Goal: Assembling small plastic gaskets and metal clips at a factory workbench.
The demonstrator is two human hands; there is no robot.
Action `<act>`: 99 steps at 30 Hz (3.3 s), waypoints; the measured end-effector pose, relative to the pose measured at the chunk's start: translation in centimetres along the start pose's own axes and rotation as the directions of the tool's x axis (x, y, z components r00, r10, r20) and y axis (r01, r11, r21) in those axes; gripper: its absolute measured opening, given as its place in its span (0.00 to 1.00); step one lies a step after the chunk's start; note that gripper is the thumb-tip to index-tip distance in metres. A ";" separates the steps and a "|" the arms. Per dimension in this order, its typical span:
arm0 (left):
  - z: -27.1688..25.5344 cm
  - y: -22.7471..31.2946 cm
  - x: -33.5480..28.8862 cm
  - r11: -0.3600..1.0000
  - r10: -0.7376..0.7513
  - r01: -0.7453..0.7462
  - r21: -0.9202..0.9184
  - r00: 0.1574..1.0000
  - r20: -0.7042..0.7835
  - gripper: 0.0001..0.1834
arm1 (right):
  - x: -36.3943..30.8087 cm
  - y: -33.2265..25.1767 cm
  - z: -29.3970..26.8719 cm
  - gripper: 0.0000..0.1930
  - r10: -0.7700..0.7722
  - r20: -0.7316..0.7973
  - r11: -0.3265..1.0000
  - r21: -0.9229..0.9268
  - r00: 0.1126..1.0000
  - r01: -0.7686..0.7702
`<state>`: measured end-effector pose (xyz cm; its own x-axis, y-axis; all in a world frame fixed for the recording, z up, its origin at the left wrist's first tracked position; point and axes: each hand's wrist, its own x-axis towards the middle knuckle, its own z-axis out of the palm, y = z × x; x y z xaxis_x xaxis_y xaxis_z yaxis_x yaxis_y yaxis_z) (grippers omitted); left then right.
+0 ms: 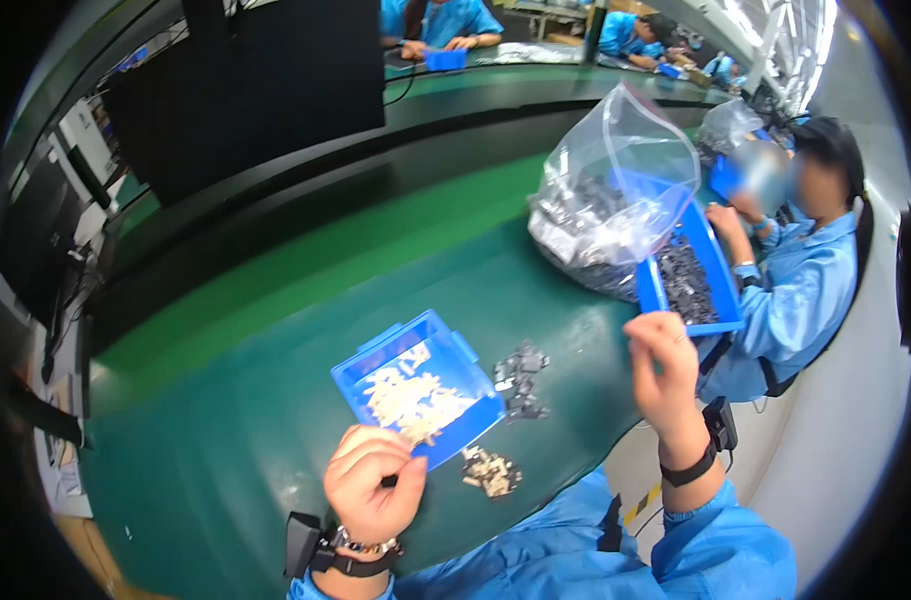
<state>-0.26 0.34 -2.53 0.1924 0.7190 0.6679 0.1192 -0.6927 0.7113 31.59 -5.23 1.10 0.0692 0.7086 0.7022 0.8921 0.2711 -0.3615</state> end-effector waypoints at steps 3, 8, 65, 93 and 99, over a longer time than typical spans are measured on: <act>0.2 0.2 0.1 0.998 -0.045 0.046 0.040 0.998 -0.033 0.11 | -0.9 -3.6 1.7 0.17 -0.192 0.447 0.963 0.256 0.874 0.080; 0.3 0.4 0.3 0.997 -0.073 0.074 0.028 0.996 -0.056 0.11 | -2.5 -6.6 4.0 0.11 -0.287 0.671 0.943 0.325 0.684 0.076; -0.1 0.9 0.8 0.994 -0.093 0.088 0.062 0.993 0.073 0.01 | 2.1 -10.2 6.4 0.08 -0.080 0.570 0.648 0.653 0.818 -0.392; 0.0 1.2 1.0 0.993 -0.067 0.057 0.099 0.993 0.101 0.04 | 2.9 -11.8 6.7 0.11 -0.290 0.418 0.880 0.470 0.861 0.067; 0.1 1.1 1.0 0.991 -0.060 0.047 0.127 0.994 0.094 0.05 | 2.6 -12.0 7.3 0.12 -0.285 0.432 0.894 0.442 0.856 0.075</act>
<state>0.14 0.31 -1.11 0.2757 0.7504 0.6007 0.2509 -0.6594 0.7087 17.79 -1.83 2.78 -0.3877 0.8104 0.4393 0.6052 0.5833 -0.5418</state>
